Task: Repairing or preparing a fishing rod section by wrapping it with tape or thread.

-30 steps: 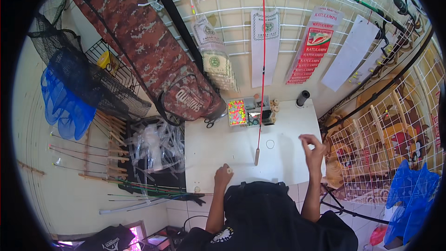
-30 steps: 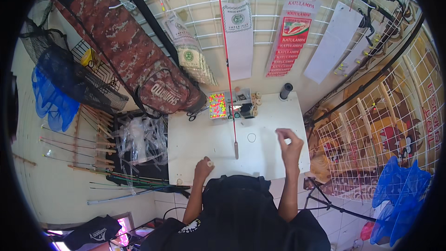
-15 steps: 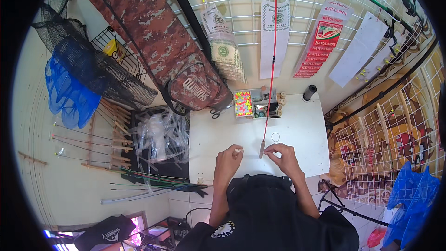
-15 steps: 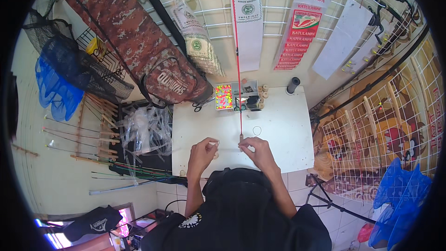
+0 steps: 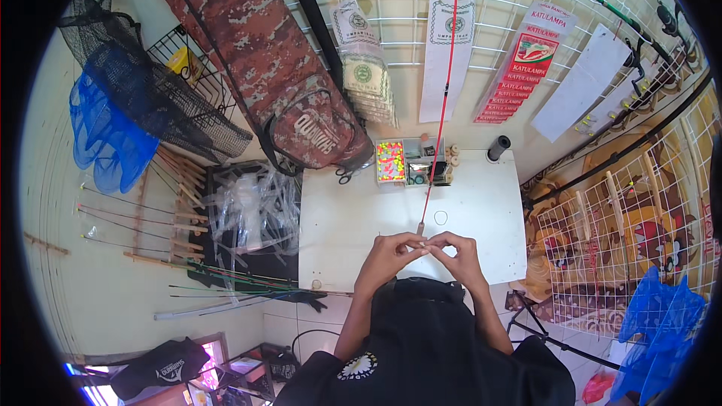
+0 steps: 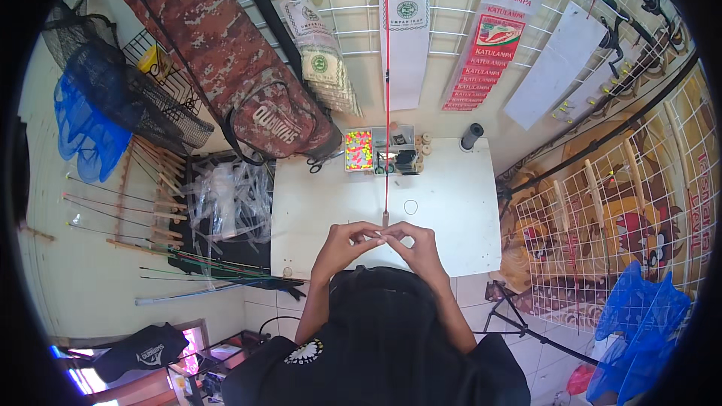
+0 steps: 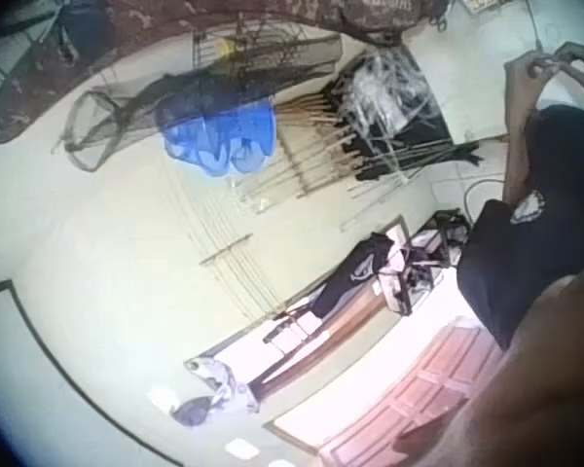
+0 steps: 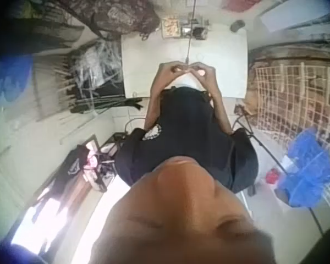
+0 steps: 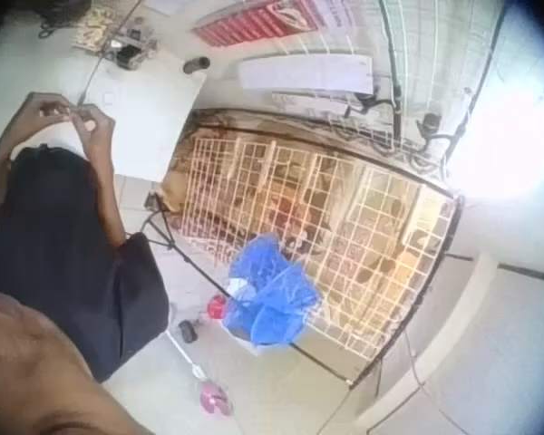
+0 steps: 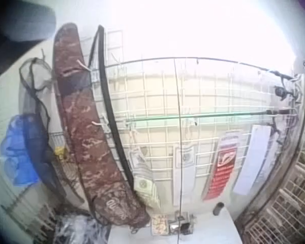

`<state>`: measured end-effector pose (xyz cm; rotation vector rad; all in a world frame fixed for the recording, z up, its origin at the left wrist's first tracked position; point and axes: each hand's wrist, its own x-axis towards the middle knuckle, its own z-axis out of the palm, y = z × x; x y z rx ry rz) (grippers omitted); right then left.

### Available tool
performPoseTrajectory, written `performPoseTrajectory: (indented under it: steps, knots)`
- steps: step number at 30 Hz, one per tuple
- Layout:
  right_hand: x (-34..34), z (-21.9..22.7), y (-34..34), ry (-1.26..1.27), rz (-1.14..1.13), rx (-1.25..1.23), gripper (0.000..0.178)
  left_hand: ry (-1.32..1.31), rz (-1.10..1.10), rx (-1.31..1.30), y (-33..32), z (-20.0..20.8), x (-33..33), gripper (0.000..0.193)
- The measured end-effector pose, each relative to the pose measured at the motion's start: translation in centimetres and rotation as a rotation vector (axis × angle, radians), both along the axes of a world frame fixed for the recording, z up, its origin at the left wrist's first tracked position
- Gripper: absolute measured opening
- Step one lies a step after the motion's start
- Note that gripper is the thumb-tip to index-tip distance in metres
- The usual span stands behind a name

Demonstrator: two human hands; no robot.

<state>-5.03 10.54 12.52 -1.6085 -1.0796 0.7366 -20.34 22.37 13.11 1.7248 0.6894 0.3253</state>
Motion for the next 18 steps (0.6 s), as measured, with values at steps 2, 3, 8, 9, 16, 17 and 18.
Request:
performPoseTrajectory:
  steps: [2,3,8,9,16,17,18]
  knots:
    - [0.1,-0.4,0.0,0.075,-0.049,-0.004,0.011,-0.033,0.023,0.014,0.1,-0.5,-0.3,0.023]
    - [0.2,-0.5,0.0,0.068,-0.048,-0.003,0.011,-0.04,0.024,0.015,0.1,-0.9,-0.5,0.023]
    - [0.7,-1.4,-0.2,0.294,-0.099,0.059,0.014,-0.102,0.077,-0.073,-0.2,-1.7,-0.9,0.016]
    - [0.6,-1.3,-0.2,0.407,-0.121,0.077,0.015,-0.102,0.08,-0.082,-0.2,-1.5,-1.0,0.016]
    - [1.2,-0.4,1.0,0.525,-0.189,0.185,0.013,0.017,0.041,-0.122,0.6,-0.5,-1.1,0.011]
    - [1.3,-0.3,1.0,0.525,-0.194,0.184,0.013,-0.001,0.048,-0.137,0.6,-0.9,-1.1,0.011]
    - [1.4,-0.3,1.1,0.615,-0.209,0.222,0.013,-0.02,0.054,-0.151,0.6,-1.2,-1.2,0.011]
